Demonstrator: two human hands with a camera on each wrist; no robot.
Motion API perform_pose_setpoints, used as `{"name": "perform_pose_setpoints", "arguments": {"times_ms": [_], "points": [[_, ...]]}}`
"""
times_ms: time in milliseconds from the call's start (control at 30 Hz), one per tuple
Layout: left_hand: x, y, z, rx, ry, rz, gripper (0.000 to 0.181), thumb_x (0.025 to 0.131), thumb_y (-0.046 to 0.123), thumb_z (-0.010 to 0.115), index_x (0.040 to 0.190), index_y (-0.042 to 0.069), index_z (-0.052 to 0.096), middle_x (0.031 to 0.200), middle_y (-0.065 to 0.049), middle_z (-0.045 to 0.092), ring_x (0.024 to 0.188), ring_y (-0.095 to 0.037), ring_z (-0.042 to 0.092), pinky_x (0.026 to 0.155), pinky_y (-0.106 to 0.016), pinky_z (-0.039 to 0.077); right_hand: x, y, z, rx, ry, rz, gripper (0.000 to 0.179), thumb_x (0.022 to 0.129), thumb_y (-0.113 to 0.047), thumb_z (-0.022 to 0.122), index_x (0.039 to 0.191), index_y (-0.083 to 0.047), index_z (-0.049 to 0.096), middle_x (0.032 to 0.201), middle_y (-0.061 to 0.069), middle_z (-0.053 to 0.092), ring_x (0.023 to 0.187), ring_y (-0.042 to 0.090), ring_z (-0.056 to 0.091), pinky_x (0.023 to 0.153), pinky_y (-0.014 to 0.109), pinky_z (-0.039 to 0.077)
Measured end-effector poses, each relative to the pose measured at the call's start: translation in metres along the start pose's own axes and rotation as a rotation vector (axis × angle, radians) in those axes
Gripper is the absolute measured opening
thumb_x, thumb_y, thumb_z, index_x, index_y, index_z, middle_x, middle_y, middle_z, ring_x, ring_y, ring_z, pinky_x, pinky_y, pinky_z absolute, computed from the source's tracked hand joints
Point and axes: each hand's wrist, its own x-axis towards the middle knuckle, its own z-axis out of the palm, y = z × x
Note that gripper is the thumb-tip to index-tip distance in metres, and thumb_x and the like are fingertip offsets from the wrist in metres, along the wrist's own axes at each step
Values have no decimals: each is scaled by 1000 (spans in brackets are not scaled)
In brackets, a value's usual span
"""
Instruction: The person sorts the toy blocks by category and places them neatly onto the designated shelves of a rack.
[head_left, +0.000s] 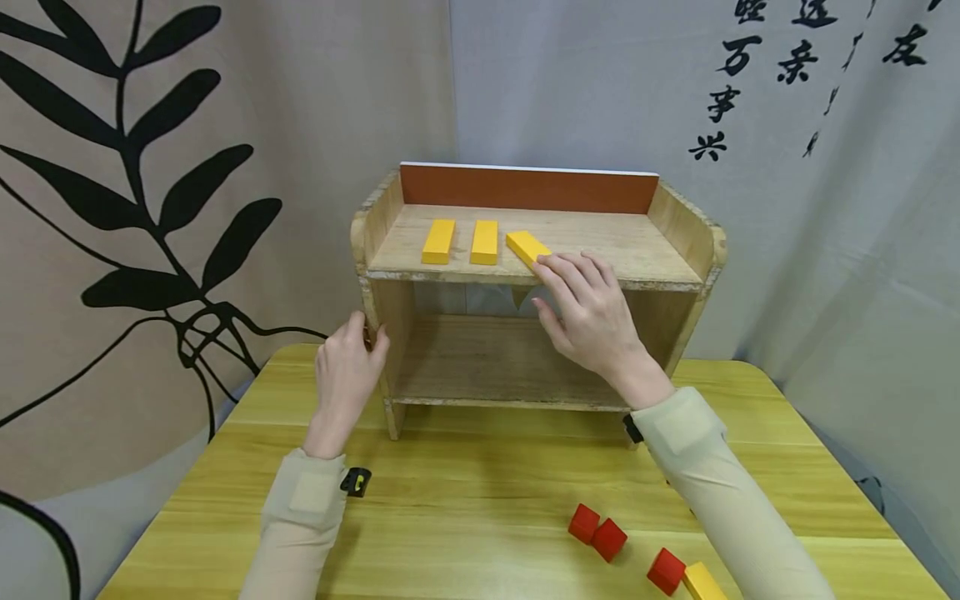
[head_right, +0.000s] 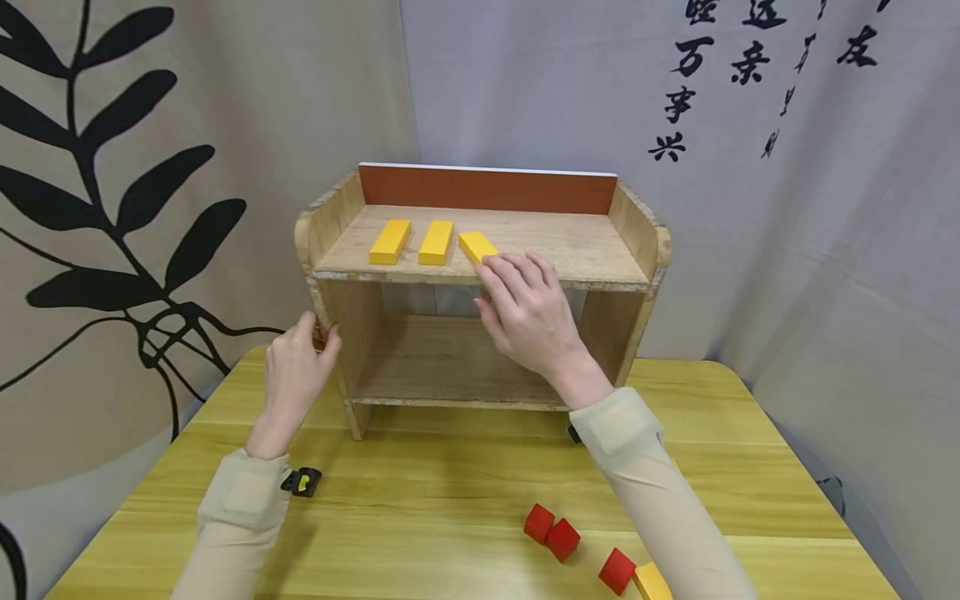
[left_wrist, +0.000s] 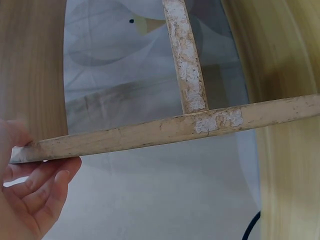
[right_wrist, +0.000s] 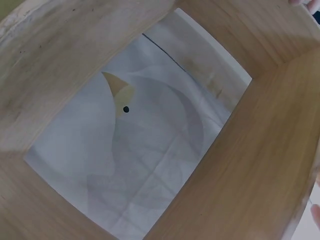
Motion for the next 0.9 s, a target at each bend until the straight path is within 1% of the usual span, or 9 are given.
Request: {"name": "perform_pose_setpoints", "arguments": {"times_ms": [133,200,433,533,600,667,733,800,900], "points": [[0,0,-1,0,-1,7,20,87,11,62,74,-3,53,53,-15,55,38,-26,48,36,-32,35,4,-4,2,-19,-30,8,38,91,-22,55,120,2,59,118,18,63,109,35,57,94,48,43],[1,0,-1,-2,-3,9,20,87,10,61,74,-3,53,53,-14,55,38,-26,48,36,-31,35,7,-6,3,-31,-58,23,41,89,-22,58,121,3,59,119,18,63,111,35,57,94,47,43],[0,0,-1,-2,1,13,20,87,10,61,74,-3,53,52,-14,54,38,-25,47,36,-31,34,16,-13,5,-75,-205,99,44,94,-29,52,127,2,57,126,16,59,116,34,54,96,46,42],[-1,-1,0,-4,3,12,20,87,10,62,74,-2,52,53,-14,54,38,-26,47,36,-32,35,19,-16,6,-85,-243,121,46,95,-31,51,128,0,56,129,14,58,117,34,52,96,46,41],[-1,-1,0,-4,4,12,20,86,10,62,74,-2,52,53,-14,53,38,-26,48,36,-32,35,20,-17,7,-88,-255,129,46,95,-31,51,129,0,56,130,14,57,118,33,52,97,46,41],[-1,-1,0,-5,5,13,21,86,10,62,73,-3,52,52,-14,53,38,-26,48,36,-32,36,20,-17,7,-81,-255,137,46,95,-31,52,129,-1,56,131,14,57,119,33,52,99,46,40],[-1,-1,0,-5,6,13,21,86,10,62,73,-3,52,52,-14,53,38,-26,48,36,-32,36,19,-17,7,-62,-237,138,44,94,-28,53,129,0,56,130,15,58,119,33,52,101,45,41],[0,0,0,-6,6,12,21,86,10,62,73,-3,52,52,-14,53,38,-26,48,36,-32,36,18,-17,6,-29,-198,134,41,93,-24,56,126,0,58,128,15,59,119,33,54,102,44,41],[0,0,0,-3,5,11,21,86,10,62,73,-3,53,52,-14,53,37,-25,47,36,-31,35,12,-17,2,40,-107,115,34,90,-16,60,121,1,61,122,16,63,114,33,57,99,43,44]]}}
